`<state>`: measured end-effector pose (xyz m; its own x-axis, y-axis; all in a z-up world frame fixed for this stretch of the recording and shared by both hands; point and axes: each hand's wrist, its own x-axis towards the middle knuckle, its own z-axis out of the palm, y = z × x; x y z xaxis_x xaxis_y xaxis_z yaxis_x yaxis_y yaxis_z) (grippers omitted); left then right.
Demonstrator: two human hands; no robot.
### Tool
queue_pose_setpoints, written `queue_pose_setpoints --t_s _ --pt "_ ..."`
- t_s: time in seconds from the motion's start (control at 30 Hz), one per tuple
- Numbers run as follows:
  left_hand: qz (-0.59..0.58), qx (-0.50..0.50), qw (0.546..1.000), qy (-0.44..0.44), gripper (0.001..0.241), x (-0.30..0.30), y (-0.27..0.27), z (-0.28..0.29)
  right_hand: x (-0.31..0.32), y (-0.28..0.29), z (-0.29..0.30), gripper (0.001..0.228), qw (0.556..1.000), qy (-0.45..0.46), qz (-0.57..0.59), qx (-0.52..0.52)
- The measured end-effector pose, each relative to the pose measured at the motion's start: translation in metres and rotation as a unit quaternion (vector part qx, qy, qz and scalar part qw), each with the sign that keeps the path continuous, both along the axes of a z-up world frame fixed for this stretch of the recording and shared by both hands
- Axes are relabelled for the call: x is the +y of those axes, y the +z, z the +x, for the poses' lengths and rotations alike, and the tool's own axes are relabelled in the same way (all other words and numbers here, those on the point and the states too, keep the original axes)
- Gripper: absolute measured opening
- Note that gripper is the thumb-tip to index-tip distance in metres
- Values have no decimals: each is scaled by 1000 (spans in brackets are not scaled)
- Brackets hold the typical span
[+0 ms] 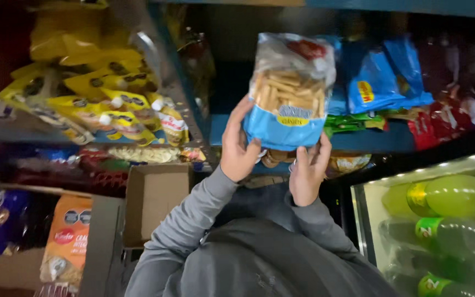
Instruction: The person takes various snack bags, including cookie and cracker bags, from a storage shelf and places them into a cardboard box.
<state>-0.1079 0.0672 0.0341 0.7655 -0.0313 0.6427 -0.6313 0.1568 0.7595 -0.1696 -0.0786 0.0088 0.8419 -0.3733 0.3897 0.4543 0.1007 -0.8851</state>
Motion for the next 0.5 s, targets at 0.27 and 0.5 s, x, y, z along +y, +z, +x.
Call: queue_pose_setpoints --t_s 0.27,0.5 --pt "28 -145 985 84 43 58 -9 -55 49 -68 -4 68 991 0 113 -73" --pt "-19 -157 959 235 33 115 -52 -106 93 -69 -11 73 991 45 -37 -121"
